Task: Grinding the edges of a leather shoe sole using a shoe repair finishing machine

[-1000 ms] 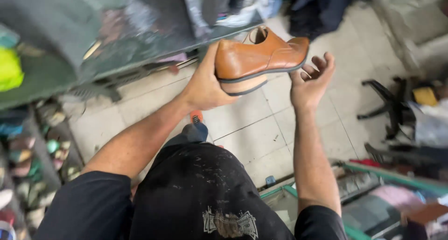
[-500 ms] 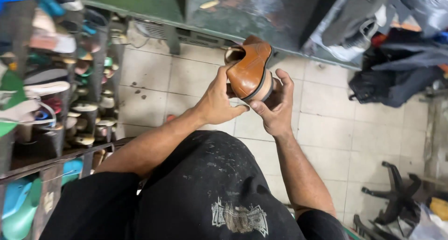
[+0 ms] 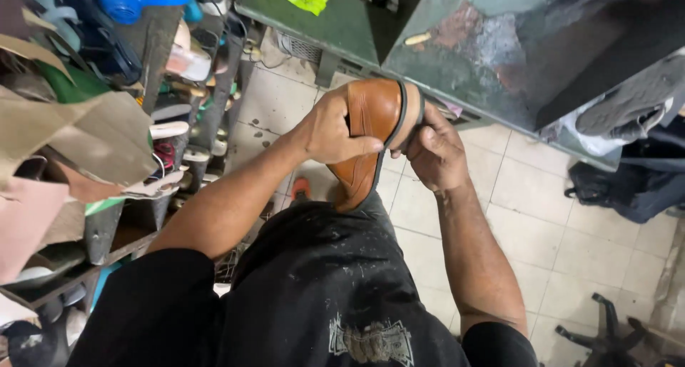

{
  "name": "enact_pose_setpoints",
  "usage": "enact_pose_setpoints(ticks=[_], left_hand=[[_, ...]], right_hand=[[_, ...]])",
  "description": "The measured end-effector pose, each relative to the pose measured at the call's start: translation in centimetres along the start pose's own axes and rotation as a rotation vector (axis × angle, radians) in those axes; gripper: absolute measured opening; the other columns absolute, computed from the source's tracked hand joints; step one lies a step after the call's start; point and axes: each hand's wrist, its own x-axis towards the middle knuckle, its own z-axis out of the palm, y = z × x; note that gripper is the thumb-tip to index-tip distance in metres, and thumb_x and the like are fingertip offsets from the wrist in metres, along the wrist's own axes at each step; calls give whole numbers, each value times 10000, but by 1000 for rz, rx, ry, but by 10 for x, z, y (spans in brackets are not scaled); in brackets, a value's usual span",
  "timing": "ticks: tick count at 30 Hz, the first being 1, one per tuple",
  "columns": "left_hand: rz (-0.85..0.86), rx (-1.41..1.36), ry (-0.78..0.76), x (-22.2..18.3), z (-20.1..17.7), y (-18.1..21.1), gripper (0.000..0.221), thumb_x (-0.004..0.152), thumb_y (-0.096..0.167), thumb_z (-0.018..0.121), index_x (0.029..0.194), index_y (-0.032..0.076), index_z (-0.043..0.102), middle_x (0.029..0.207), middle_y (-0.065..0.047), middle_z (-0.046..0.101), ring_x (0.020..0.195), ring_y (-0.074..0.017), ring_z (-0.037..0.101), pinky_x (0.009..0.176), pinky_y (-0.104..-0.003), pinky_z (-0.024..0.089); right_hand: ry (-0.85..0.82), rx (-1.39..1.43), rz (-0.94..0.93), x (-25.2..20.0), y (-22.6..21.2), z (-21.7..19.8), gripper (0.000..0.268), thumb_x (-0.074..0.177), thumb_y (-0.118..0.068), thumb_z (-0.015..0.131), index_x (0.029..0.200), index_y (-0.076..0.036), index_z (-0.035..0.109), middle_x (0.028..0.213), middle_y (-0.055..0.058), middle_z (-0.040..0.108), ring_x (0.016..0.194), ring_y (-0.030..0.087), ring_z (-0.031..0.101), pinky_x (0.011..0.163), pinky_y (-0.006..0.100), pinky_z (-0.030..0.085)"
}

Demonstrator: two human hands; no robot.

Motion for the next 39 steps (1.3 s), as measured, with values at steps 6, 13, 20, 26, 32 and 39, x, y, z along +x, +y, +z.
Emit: enact_pose_setpoints(ticks=[6,13,20,26,32,39], left_hand=[[-385,-160,181,46,-39,-60,492,634,322,945,1039,121,751,979,-100,758,946,-284,745,778,-430,573],[-498,-149,286,106,-107,-106,373,601,261,924,874,89,736,844,-137,737,847,-285,730,741,-424,554],[-534,-148,358,140,-173,-146,449,616,255,931,959,66,710,916,-153,732,909,-287,714,785,-429,561],[-579,-108,294,168,-222,-182,459,612,283,905,975,77,714,908,-143,737,908,-318,738,774,-463,569],[-368,-179,331,176,-217,-240,523,594,193,893,1061,70,693,950,-176,738,960,-365,727,803,-471,572],[-260,-131,127,219,-166,-183,601,602,196,912,1138,67,675,1000,-180,730,965,-398,724,800,-501,585]], right_hand=[[-54,-142,42,92,45,-29,589,967,-148,667,1525,-169,483,1041,197,670,848,294,741,675,315,645],[-16,-119,99,207,76,-34,566,991,-167,687,1519,-154,484,1060,146,660,873,262,725,709,297,649],[1,-162,110,299,74,4,563,960,-215,733,1481,-126,536,1026,126,661,866,232,711,707,330,659],[177,-346,96,373,103,17,344,957,-341,698,1175,-76,698,794,58,573,676,148,571,570,273,526],[160,-311,20,384,96,30,347,986,-268,667,1251,-44,650,838,169,656,813,235,667,737,353,564],[161,-206,-104,304,76,-28,486,959,-42,669,1429,-17,549,1263,208,664,1188,301,631,1039,508,524]])
